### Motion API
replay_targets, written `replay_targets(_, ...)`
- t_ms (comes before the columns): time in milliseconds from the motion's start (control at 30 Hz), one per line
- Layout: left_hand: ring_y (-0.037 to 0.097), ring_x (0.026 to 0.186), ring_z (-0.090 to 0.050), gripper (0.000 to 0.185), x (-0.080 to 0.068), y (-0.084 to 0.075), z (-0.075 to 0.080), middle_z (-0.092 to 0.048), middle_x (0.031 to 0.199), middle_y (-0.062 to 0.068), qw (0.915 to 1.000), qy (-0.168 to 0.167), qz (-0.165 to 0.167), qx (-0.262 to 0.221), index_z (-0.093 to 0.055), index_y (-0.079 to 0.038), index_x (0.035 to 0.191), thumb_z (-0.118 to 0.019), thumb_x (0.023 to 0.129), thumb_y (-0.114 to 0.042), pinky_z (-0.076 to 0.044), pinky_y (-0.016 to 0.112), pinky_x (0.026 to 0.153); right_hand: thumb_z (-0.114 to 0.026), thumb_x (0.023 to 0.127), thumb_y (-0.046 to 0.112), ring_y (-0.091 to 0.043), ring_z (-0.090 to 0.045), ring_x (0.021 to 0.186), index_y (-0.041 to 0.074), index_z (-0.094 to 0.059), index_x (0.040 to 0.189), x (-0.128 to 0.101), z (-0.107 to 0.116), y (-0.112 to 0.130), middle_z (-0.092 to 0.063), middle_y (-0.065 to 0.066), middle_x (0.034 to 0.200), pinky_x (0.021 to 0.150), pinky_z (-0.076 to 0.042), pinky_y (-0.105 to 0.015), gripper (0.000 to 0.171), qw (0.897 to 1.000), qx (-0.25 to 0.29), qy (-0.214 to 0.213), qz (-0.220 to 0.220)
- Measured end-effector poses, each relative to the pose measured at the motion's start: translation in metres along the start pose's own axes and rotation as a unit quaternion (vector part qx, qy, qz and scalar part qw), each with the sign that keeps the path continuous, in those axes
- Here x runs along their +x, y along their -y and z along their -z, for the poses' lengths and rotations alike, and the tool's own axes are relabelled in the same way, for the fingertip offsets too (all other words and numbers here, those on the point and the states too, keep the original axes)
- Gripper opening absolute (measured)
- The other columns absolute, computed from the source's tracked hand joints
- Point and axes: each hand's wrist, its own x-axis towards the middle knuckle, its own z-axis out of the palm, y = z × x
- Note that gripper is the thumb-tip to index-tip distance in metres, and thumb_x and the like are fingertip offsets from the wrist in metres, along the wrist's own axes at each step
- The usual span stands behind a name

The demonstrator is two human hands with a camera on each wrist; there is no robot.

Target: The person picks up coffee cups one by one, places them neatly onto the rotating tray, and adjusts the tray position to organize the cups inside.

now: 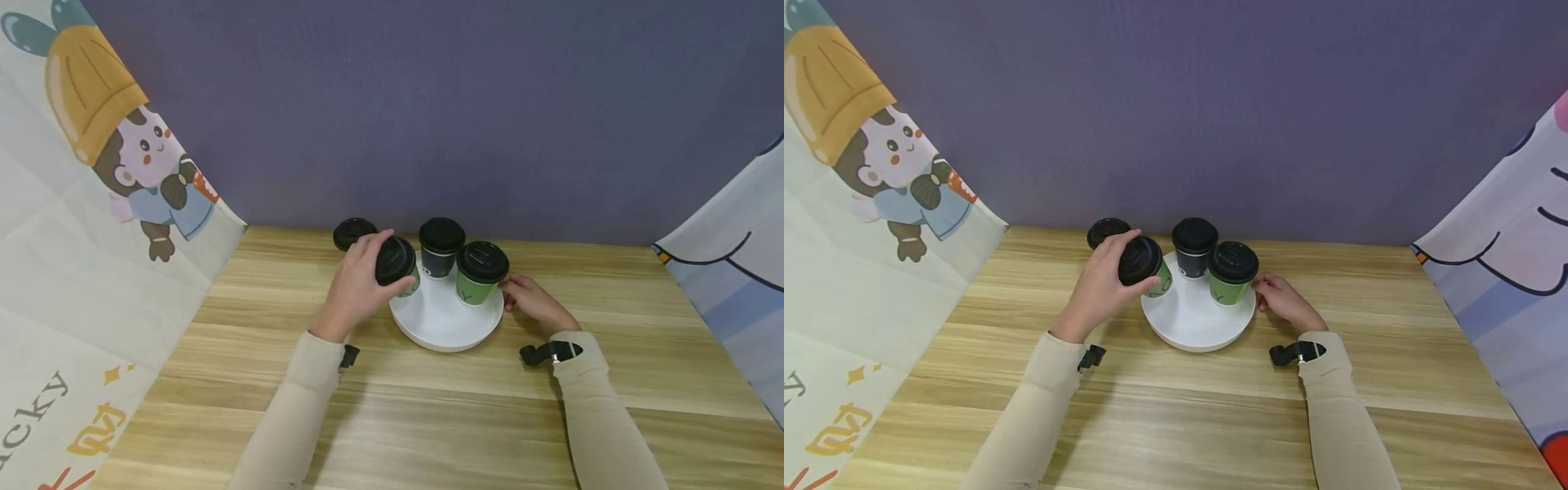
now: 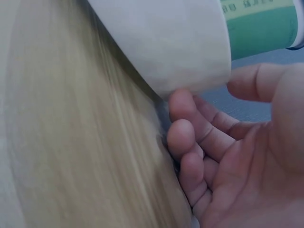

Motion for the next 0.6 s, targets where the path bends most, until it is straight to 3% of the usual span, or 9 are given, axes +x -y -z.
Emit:
replay_targets(333,0.032,0.139,-0.047,0.09,0.001,-0.004,-0.011,-0.045,0.154,0.01,0.9999,0.01,-0.005,0.008,-0.037,-0.02,0.157,-0.078,0.085,-0.056,-0.046,0.053,0.111,-0.037,0.112,0.024,-0.013,-0.052,0.073,-0.003,-0.053,0.111,0.0,-0.002,0.001,-0.052,-0.002,0.079,0.069,-0.045,-0.026,0.031,1.0,-0.015,-0.006,-0.006)
replay_targets(600,0.029,0.128,-0.052,0.087,0.001,-0.008,-0.019,-0.052,0.145,0.011,0.9998,0.018,-0.009,0.002,-0.04,-0.013,0.15,-0.083,0.083,-0.049,-0.05,0.05,0.105,-0.038,0.111,0.023,-0.014,-0.052,0.076,0.001,-0.053,0.115,0.001,-0.002,0.0,-0.053,-0.003,0.082,0.07,-0.045,-0.026,0.027,1.0,-0.016,-0.009,-0.02)
